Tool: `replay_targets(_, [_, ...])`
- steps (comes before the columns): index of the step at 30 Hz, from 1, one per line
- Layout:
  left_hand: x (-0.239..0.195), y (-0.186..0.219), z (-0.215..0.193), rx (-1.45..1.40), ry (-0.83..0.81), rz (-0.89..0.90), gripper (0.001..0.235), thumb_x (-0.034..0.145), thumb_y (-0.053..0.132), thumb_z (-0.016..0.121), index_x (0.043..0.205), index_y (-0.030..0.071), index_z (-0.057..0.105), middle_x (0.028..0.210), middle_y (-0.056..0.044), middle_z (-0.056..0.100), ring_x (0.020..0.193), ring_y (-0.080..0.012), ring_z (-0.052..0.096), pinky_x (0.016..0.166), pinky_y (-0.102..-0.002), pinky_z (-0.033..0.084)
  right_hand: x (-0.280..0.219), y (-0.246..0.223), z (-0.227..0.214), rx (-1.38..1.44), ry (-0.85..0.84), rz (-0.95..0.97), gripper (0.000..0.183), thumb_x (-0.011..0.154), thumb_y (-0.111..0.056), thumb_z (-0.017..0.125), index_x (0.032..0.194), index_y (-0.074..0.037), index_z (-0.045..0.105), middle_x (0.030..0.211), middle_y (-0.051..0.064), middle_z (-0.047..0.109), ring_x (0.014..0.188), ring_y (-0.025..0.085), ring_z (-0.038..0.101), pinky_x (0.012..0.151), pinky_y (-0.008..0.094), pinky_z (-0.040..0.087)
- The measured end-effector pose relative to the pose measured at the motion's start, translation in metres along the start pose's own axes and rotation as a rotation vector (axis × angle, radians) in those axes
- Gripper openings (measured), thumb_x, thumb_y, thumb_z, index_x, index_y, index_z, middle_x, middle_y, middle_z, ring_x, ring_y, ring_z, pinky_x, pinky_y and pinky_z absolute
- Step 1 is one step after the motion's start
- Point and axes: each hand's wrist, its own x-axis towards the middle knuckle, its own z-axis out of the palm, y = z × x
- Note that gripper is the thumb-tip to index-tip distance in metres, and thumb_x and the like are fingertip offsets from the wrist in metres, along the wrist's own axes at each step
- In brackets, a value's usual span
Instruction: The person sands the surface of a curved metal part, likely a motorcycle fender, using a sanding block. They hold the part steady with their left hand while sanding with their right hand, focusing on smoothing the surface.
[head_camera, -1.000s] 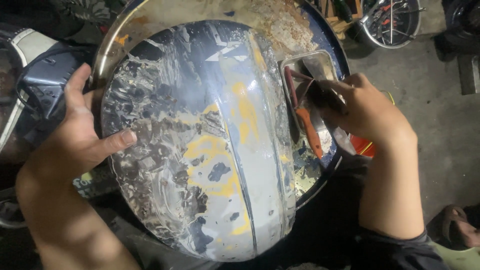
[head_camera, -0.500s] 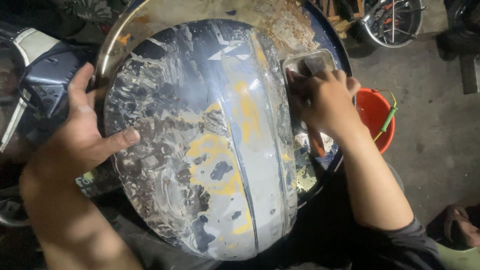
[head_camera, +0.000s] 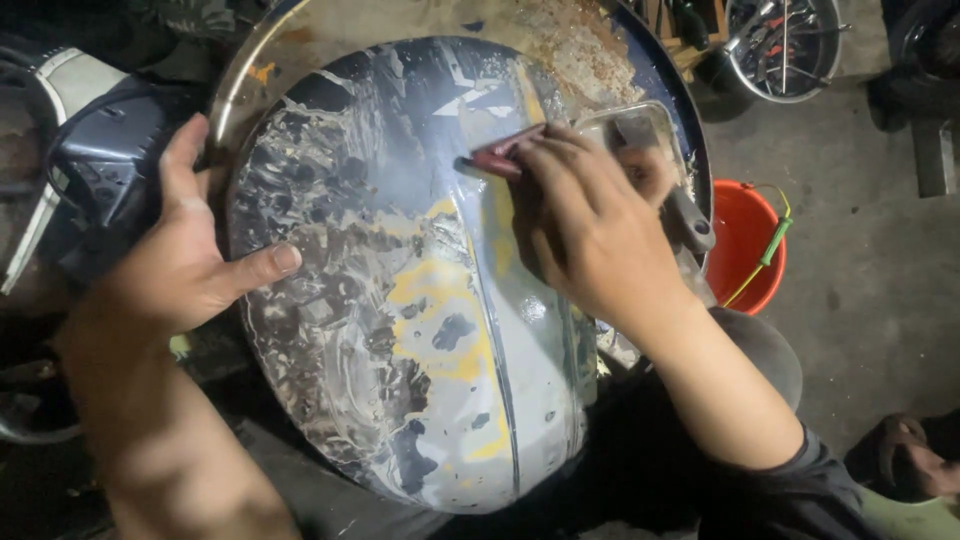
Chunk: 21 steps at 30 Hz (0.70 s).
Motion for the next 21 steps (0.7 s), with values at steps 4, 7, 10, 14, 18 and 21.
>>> replay_targets(4, [0.001, -0.007, 0.001, -0.004, 0.018, 0.059, 0.122, 0.084, 0.013, 0.075, 0.160, 0.018, -0.020, 0.168, -0.021, 0.032, 0.158, -0.0298, 0.037, 0.127, -0.051, 0.032, 0.019, -0.014, -0.006, -0.027, -0.156, -0.042, 0.043, 0.109, -0.013, 0.055, 0.143, 0.011, 0.064, 0.147, 0.029, 0.067, 0.149, 0.041, 0.053, 0.115, 0.057, 0.037])
replay_targets(7, [-0.002, 0.005, 0.001, -0.054, -0.014, 0.018, 0.120, 0.085, 0.015, 0.072, 0.160, 0.021, -0.021, 0.172, -0.019, 0.027, 0.159, -0.0296, 0.035, 0.126, -0.052, 0.032, 0.038, -0.007, 0.006, -0.012, -0.367, 0.053, 0.064, 0.116, -0.033, 0.036, 0.161, 0.013, 0.035, 0.168, 0.037, 0.034, 0.159, 0.048, 0.030, 0.130, 0.058, 0.028])
replay_targets(10, [0.002, -0.001, 0.000, -0.049, -0.033, 0.041, 0.122, 0.085, 0.014, 0.072, 0.157, 0.021, -0.025, 0.175, -0.022, 0.024, 0.162, -0.0307, 0.030, 0.127, -0.056, 0.028, 0.054, -0.002, 0.017, -0.242, -0.390, 0.024, 0.078, 0.118, -0.056, 0.023, 0.164, 0.005, 0.039, 0.170, 0.025, 0.040, 0.156, 0.035, 0.046, 0.123, 0.053, 0.026])
replay_targets(14, [0.002, -0.010, 0.000, -0.075, -0.014, 0.076, 0.123, 0.086, 0.010, 0.073, 0.158, 0.022, -0.025, 0.171, -0.020, 0.029, 0.160, -0.0284, 0.036, 0.128, -0.052, 0.032, 0.041, 0.000, 0.007, -0.131, -0.333, -0.016, 0.079, 0.118, -0.056, 0.023, 0.164, 0.006, 0.041, 0.166, 0.030, 0.046, 0.155, 0.041, 0.045, 0.122, 0.060, 0.020])
replay_targets(18, [0.000, 0.000, -0.001, -0.056, -0.026, 0.046, 0.122, 0.086, 0.014, 0.073, 0.159, 0.021, -0.025, 0.175, -0.020, 0.024, 0.162, -0.0286, 0.032, 0.127, -0.052, 0.029, -0.001, -0.027, -0.012, -0.325, -0.462, -0.023, 0.105, 0.107, -0.080, 0.013, 0.165, 0.003, 0.037, 0.169, 0.021, 0.045, 0.160, 0.035, 0.035, 0.130, 0.053, 0.017])
replay_targets(21, [0.001, 0.001, -0.002, -0.035, -0.036, 0.009, 0.122, 0.086, 0.014, 0.072, 0.158, 0.023, -0.026, 0.177, -0.019, 0.020, 0.163, -0.0286, 0.029, 0.127, -0.052, 0.027, -0.014, -0.045, -0.016, -0.484, -0.453, -0.093, 0.119, 0.099, -0.089, 0.013, 0.159, 0.010, 0.041, 0.158, 0.028, 0.055, 0.150, 0.039, 0.051, 0.126, 0.052, 0.032])
